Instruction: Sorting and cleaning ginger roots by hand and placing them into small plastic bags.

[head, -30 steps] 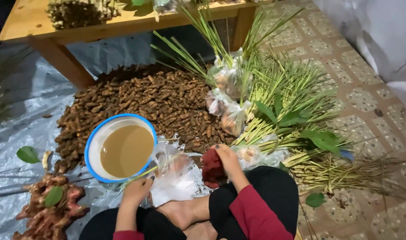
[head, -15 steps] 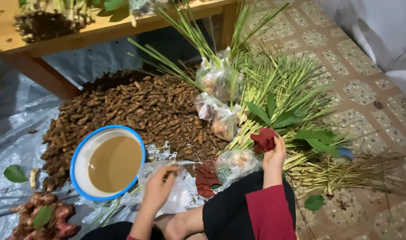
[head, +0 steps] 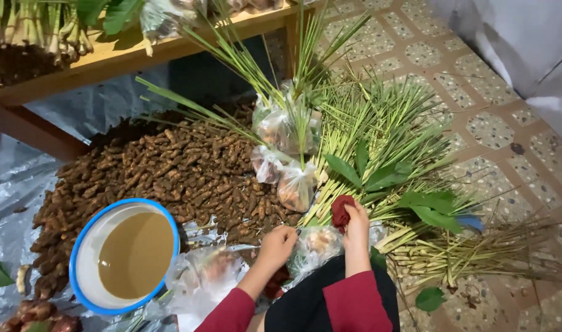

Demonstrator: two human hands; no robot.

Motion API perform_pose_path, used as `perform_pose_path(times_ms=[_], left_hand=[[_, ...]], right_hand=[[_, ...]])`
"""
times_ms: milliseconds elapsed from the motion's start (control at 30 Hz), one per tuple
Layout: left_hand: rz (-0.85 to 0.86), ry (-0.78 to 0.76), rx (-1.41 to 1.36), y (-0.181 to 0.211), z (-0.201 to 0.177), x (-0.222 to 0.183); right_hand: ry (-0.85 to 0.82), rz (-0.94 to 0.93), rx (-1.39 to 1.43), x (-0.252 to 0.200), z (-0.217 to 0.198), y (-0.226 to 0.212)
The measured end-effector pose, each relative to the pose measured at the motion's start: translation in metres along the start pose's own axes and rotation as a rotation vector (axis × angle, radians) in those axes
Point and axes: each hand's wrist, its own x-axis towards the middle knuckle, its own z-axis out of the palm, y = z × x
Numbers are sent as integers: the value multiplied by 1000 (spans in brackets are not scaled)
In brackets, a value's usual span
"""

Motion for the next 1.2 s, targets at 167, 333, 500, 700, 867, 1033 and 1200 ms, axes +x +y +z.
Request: perform_pose_path(times_ms=[167,333,500,700,867,1033,1200], left_hand=[[80,-84,127,10,26,32],[48,-129,243,21,43,53],[-64,-141,369,14,58,73],[-12,-84,418,18,50,66],[-81,-84,319,1,25,33],[-219,-29,183,-51,5,-16],[-259,30,-38,-75,-19,-77]], right_hand=[[69,28,43,0,7,-3],[100,47,38,8,7,6],[90,84,-10,-8,22,-6],[65,163,111,-5,18,-8],[-27,149,274,4,4,4],[-207,130,409,30,-15,34],[-352,110,425,19,-17,30]])
